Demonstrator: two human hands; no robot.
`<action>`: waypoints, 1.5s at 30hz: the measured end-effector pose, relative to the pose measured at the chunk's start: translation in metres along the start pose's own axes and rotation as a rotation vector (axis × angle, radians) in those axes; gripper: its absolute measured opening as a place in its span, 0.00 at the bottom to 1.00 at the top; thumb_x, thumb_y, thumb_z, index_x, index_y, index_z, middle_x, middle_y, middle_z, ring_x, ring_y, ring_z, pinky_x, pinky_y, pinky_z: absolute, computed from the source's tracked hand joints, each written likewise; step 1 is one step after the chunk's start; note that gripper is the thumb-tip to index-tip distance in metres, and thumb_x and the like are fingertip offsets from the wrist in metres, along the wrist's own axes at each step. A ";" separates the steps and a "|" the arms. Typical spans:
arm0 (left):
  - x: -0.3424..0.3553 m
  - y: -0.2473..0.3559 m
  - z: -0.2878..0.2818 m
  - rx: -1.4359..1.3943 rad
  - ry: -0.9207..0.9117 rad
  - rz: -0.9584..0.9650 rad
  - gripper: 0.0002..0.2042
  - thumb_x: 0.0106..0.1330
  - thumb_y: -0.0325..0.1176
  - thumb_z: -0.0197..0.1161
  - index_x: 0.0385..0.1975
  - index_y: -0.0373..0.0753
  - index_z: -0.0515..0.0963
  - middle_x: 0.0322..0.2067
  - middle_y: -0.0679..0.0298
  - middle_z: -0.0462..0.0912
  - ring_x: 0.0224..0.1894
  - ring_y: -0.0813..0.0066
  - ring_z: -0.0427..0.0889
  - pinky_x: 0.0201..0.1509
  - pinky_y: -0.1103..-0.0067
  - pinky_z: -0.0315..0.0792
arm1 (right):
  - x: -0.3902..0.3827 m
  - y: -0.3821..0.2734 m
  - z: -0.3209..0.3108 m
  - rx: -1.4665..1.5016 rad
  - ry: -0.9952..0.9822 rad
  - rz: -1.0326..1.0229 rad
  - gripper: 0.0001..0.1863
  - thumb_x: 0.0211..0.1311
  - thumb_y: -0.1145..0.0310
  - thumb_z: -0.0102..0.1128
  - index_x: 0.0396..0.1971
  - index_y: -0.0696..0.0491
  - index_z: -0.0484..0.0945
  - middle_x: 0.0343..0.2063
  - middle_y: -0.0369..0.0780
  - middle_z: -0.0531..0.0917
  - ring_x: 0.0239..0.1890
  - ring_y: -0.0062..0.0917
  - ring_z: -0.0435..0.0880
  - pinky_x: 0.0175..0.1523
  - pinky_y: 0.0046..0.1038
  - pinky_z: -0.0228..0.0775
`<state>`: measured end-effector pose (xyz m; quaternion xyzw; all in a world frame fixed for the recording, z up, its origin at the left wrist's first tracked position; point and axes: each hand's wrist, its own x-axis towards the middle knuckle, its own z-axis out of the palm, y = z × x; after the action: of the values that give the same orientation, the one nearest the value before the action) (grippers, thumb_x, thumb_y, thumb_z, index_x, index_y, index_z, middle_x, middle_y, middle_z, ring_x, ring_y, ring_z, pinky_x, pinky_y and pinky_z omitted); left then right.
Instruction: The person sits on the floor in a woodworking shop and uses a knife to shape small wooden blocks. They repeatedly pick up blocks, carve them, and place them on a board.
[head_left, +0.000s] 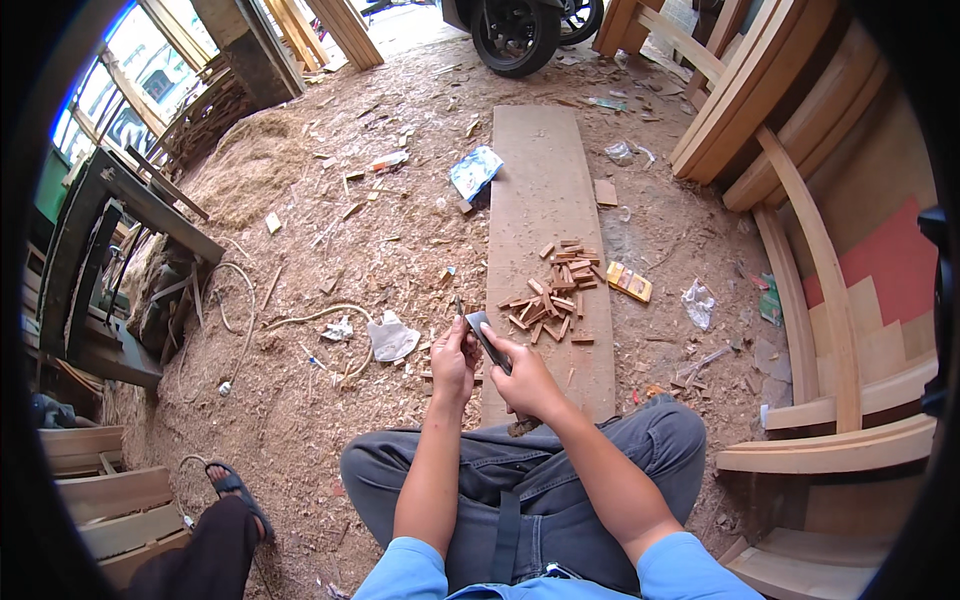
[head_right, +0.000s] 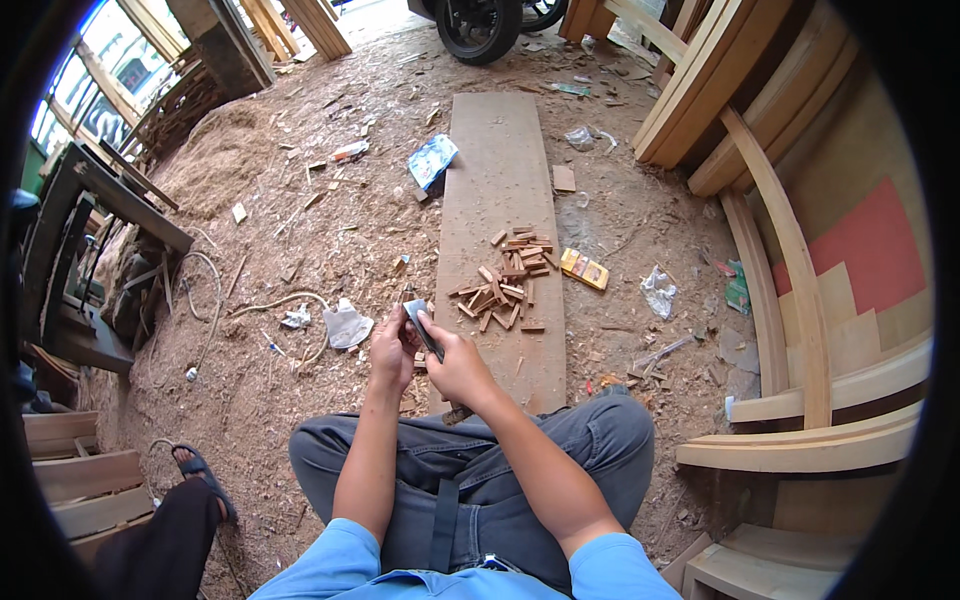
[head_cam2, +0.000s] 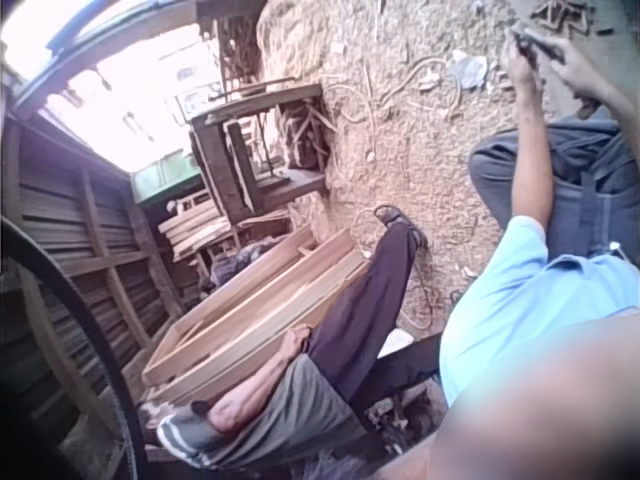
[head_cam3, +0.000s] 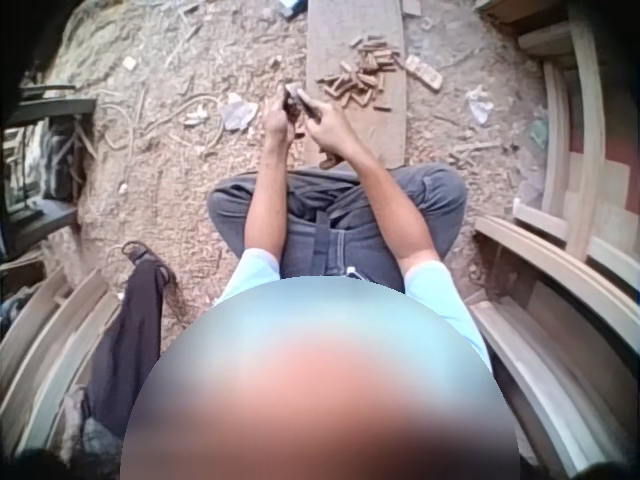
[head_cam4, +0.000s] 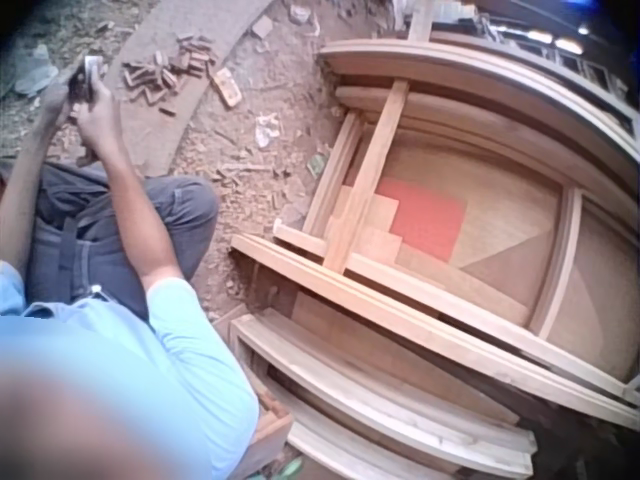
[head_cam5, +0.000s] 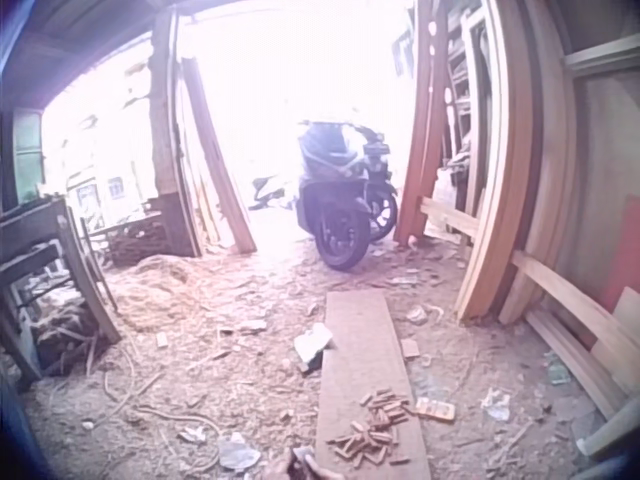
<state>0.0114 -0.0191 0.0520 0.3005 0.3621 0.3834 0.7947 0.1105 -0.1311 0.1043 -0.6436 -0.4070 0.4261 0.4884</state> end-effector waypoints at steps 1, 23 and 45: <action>0.000 -0.001 0.000 0.036 0.017 0.019 0.13 0.76 0.41 0.54 0.31 0.43 0.77 0.20 0.77 0.74 0.20 0.89 0.69 0.26 0.88 0.68 | 0.000 -0.001 0.000 -0.002 0.005 -0.011 0.35 0.60 0.77 0.49 0.70 0.44 0.64 0.19 0.41 0.79 0.12 0.19 0.75 0.19 0.27 0.72; 0.004 -0.006 -0.003 0.124 0.031 0.117 0.08 0.74 0.35 0.58 0.34 0.39 0.80 0.23 0.73 0.77 0.21 0.89 0.71 0.25 0.89 0.67 | -0.002 -0.009 -0.004 0.088 -0.028 0.115 0.35 0.61 0.77 0.49 0.71 0.43 0.63 0.18 0.36 0.77 0.11 0.18 0.74 0.17 0.25 0.70; 0.016 -0.016 -0.021 0.013 0.030 0.074 0.04 0.72 0.28 0.58 0.35 0.38 0.78 0.24 0.70 0.79 0.20 0.88 0.70 0.25 0.88 0.65 | 0.000 -0.005 0.002 0.270 -0.112 0.269 0.35 0.62 0.80 0.47 0.71 0.45 0.61 0.13 0.34 0.73 0.09 0.19 0.72 0.15 0.26 0.69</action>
<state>0.0076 -0.0101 0.0230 0.3131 0.3651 0.4148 0.7724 0.1083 -0.1297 0.1089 -0.5961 -0.2830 0.5734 0.4856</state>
